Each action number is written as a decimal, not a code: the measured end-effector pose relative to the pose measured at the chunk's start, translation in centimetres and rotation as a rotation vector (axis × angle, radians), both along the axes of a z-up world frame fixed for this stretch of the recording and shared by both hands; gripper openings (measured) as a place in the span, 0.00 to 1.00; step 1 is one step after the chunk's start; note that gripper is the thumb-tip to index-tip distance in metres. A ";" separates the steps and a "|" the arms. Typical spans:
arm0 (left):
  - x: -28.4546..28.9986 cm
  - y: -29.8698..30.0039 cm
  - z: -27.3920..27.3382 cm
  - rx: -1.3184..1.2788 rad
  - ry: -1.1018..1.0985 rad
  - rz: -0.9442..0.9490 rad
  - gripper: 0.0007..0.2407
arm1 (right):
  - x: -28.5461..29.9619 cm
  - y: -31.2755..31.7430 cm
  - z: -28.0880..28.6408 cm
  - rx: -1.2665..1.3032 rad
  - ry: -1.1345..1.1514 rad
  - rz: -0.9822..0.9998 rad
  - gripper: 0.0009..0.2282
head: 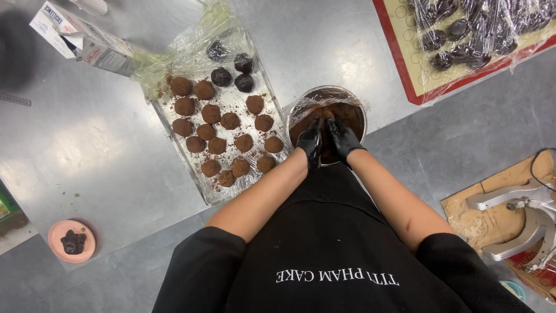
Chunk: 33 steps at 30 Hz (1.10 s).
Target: The person rolls chocolate balls in a bowl of cocoa powder by hand, places them onto a tray, and covers it with plastic wrap before coating more balls from a silicone mat.
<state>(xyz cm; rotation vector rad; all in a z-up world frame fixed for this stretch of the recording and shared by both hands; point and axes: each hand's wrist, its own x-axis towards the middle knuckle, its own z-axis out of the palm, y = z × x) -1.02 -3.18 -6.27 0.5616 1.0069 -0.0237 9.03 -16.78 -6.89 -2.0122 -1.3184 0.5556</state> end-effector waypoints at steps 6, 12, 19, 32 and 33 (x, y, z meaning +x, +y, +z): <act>-0.9 2.0 -0.3 0.183 0.054 -0.446 0.23 | 0.1 -1.8 6.1 -0.518 0.664 -0.322 0.24; -2.9 5.3 10.9 0.814 -0.008 -0.668 0.31 | 1.0 -1.2 13.4 -0.021 -0.197 0.063 0.38; -8.0 14.9 18.3 0.772 0.131 -0.266 0.29 | 1.4 -0.1 13.2 -0.066 1.143 -0.778 0.26; -7.5 25.2 1.1 1.677 0.296 -0.641 0.18 | -0.9 4.4 17.9 -0.322 0.690 -0.512 0.26; -7.0 25.0 3.3 1.672 0.289 -0.646 0.18 | -0.8 4.3 17.8 -0.326 0.691 -0.520 0.26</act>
